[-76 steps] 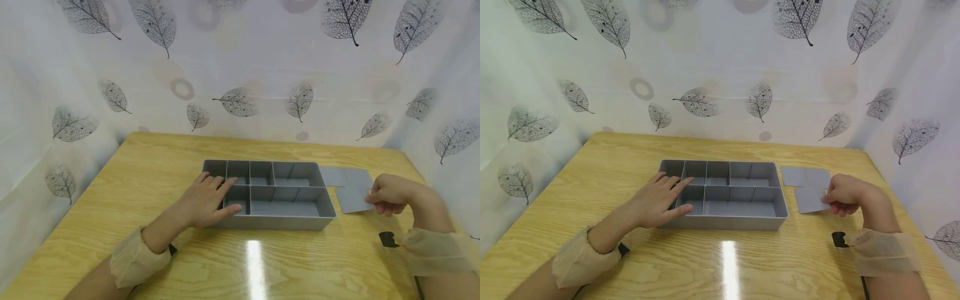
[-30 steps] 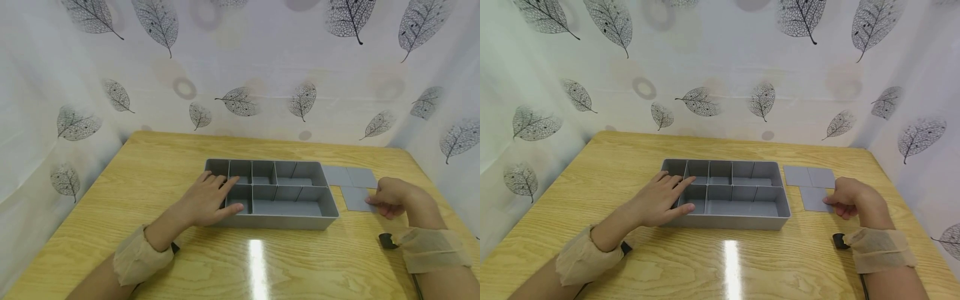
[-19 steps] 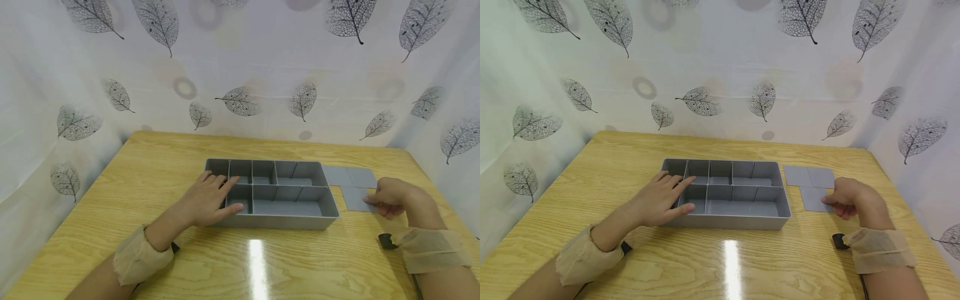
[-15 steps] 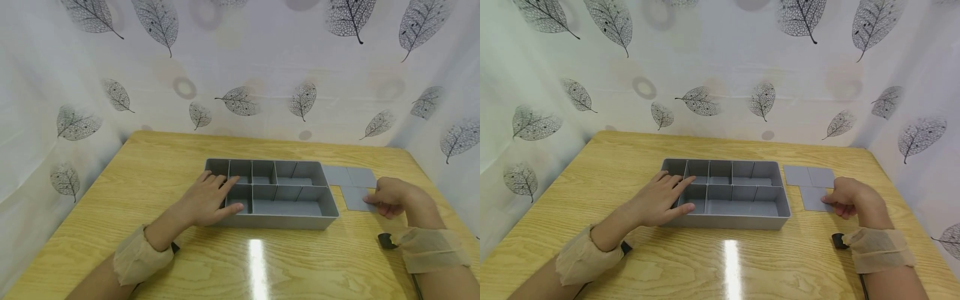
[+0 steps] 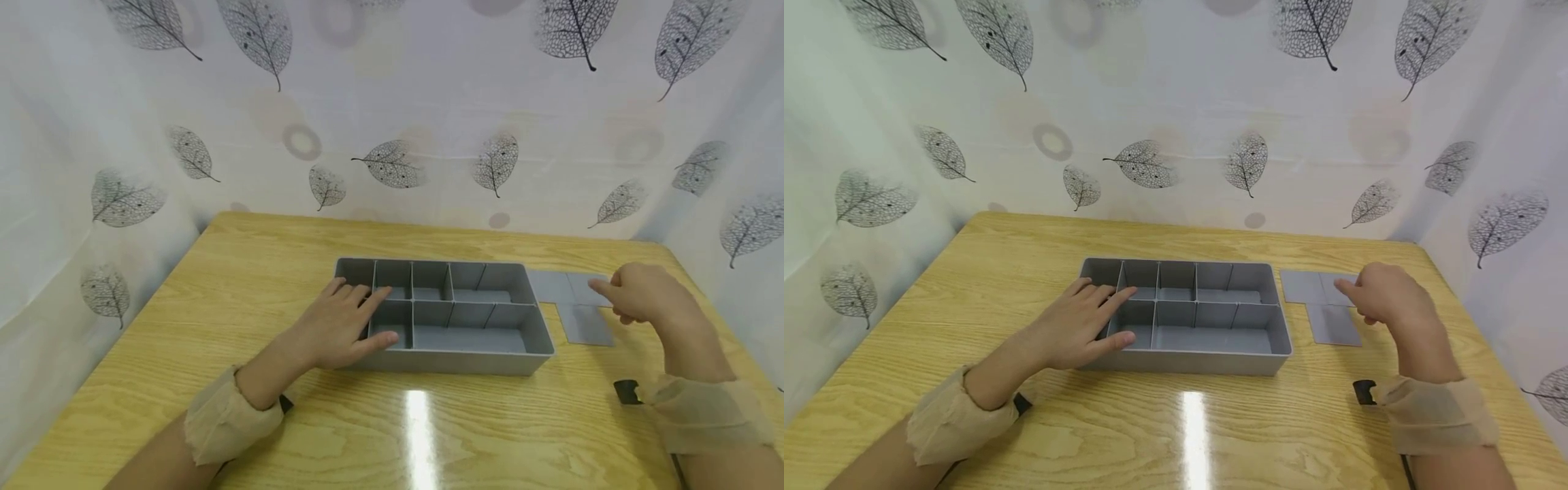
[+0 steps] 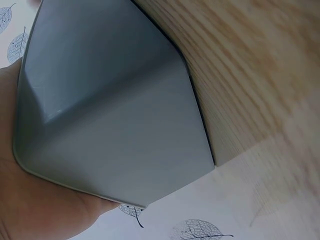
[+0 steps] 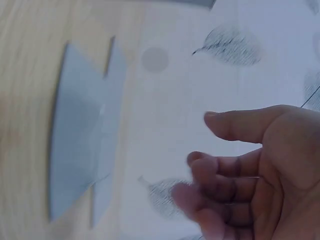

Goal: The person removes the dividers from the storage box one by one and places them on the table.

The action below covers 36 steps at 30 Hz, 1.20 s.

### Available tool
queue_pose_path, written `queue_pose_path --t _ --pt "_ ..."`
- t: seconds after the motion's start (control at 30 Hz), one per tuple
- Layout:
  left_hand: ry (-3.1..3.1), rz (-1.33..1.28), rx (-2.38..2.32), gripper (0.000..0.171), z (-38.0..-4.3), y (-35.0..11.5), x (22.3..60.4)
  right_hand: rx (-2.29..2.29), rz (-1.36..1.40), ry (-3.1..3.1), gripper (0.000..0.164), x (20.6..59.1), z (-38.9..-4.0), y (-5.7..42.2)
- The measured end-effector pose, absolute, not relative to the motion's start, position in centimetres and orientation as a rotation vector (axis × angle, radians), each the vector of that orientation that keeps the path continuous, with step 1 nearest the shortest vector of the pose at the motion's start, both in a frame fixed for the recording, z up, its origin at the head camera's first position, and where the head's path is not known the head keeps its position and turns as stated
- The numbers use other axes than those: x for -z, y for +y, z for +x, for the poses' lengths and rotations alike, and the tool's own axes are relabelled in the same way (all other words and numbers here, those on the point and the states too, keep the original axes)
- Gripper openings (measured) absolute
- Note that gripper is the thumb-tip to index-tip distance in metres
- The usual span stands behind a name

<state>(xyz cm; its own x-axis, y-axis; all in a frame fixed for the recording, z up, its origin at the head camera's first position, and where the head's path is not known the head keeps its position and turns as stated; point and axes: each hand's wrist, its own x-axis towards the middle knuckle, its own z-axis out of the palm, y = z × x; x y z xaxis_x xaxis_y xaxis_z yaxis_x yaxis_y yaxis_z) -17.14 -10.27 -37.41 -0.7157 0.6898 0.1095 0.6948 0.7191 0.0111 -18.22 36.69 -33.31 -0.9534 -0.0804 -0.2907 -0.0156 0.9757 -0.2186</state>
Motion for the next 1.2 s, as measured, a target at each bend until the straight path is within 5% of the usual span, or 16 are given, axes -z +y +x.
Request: queue_pose_path --t 0.63,1.2 --pt "-2.826 -1.179 0.052 0.08 -17.3 -10.4 37.6 0.538 -0.613 3.22 0.017 31.2 -16.5 20.8" --pt "-2.849 -1.143 0.076 0.082 -17.2 -10.3 37.3 0.414 -0.571 3.083 0.03 34.0 -17.9 15.9"
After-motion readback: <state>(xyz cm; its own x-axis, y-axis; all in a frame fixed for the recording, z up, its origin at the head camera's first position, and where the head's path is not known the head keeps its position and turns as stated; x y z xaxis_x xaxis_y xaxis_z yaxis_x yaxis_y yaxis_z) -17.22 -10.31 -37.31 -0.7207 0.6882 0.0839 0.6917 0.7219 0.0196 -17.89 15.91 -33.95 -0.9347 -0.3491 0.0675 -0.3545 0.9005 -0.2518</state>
